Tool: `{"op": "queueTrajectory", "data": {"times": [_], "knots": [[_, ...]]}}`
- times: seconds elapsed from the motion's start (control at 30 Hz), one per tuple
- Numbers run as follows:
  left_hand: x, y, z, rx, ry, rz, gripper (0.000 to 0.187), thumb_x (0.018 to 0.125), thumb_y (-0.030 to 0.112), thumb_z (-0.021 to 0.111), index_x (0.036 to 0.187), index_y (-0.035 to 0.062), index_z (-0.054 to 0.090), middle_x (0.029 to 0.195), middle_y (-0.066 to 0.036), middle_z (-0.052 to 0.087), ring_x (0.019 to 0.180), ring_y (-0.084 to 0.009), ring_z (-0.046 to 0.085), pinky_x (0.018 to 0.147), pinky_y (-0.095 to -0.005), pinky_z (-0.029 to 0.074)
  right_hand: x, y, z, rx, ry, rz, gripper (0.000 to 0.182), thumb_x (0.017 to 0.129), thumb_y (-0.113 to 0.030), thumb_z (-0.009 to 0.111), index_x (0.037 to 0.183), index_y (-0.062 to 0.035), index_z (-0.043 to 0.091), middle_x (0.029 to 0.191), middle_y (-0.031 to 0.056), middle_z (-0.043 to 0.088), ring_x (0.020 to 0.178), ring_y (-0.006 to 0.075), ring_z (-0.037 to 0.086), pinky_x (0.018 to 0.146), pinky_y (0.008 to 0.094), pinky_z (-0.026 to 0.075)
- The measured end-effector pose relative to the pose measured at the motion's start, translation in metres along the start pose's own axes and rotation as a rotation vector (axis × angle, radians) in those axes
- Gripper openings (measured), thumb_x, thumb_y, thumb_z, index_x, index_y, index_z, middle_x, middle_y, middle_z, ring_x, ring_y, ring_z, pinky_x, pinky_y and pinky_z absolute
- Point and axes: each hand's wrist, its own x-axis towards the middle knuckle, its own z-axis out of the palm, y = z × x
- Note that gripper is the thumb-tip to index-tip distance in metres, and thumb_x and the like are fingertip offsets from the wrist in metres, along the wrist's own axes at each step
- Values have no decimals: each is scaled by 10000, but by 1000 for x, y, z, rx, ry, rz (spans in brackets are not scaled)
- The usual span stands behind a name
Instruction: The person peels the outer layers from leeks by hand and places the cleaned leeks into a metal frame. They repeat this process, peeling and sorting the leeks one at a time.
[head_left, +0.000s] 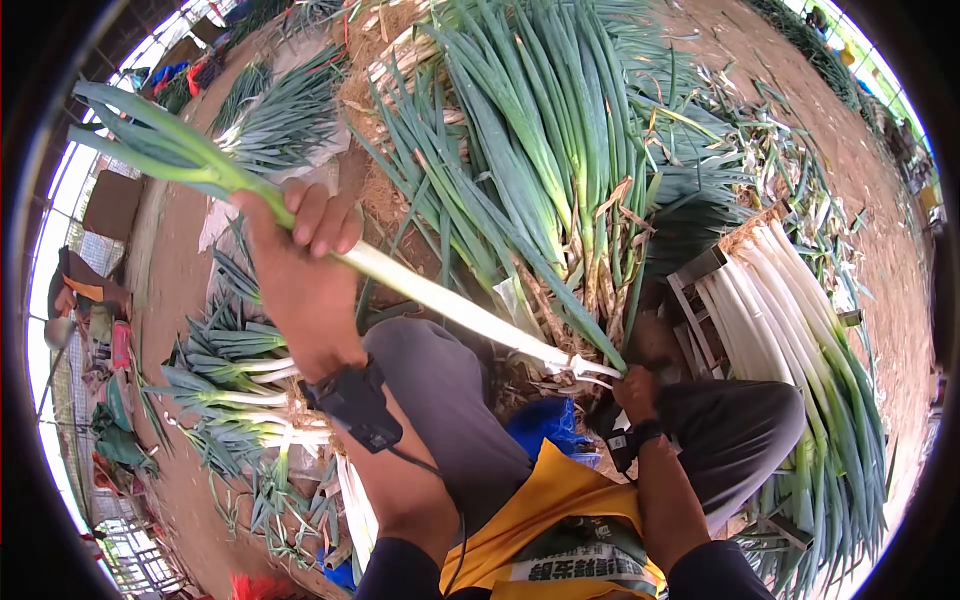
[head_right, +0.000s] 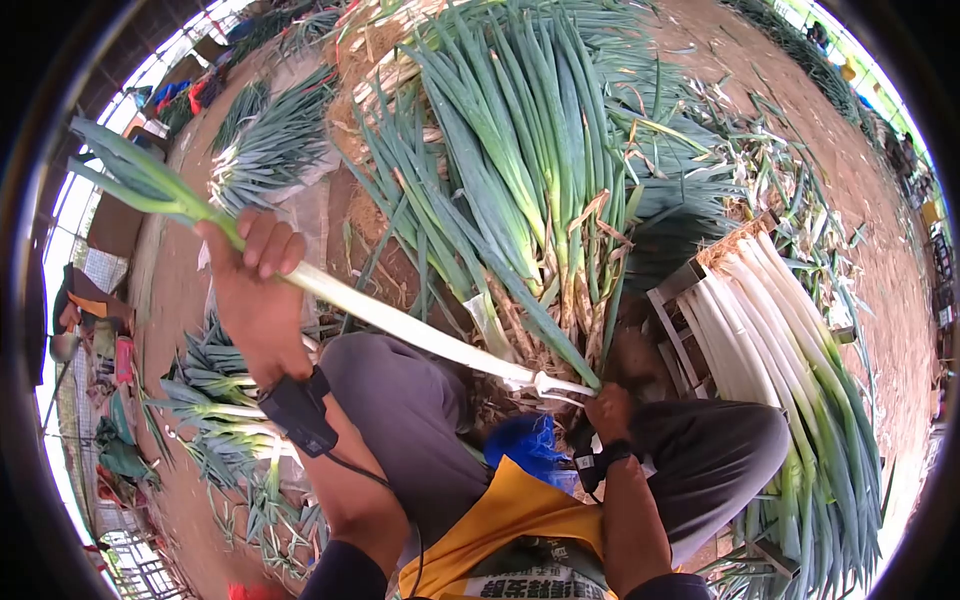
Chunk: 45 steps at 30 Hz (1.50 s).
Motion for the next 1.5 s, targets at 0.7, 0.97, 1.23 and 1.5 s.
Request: {"op": "queueTrajectory", "data": {"times": [0.7,0.97,1.23,1.5], "knots": [[-5,27,28,-426,-615,-115,356,1044,280,514,763,88,409,471,14,414,319,-51,329,307,-207,280,-20,-127,-110,1034,-655,-70,396,926,-320,696,1130,19,687,1072,60,682,1045,162,586,943,299,433],[-2,14,37,-422,-850,-226,349,1043,148,478,710,69,407,434,-38,447,296,-87,337,290,-241,253,-16,-150,-120,525,-468,-232,261,951,-253,676,987,1,724,850,108,702,752,121,618,737,312,505],[-9,8,52,-516,-850,-263,301,987,31,456,689,24,411,423,-99,441,289,-124,335,285,-269,240,18,-65,49,146,-114,-483,273,822,-266,699,825,7,698,764,213,685,731,421,673,650,457,551],[-10,24,35,-642,-926,-134,395,1008,164,447,635,34,424,422,-126,465,285,-145,396,265,-295,265,48,-36,-2,181,156,-139,307,805,-292,811,735,-27,671,778,132,685,763,283,698,627,355,545]]}}
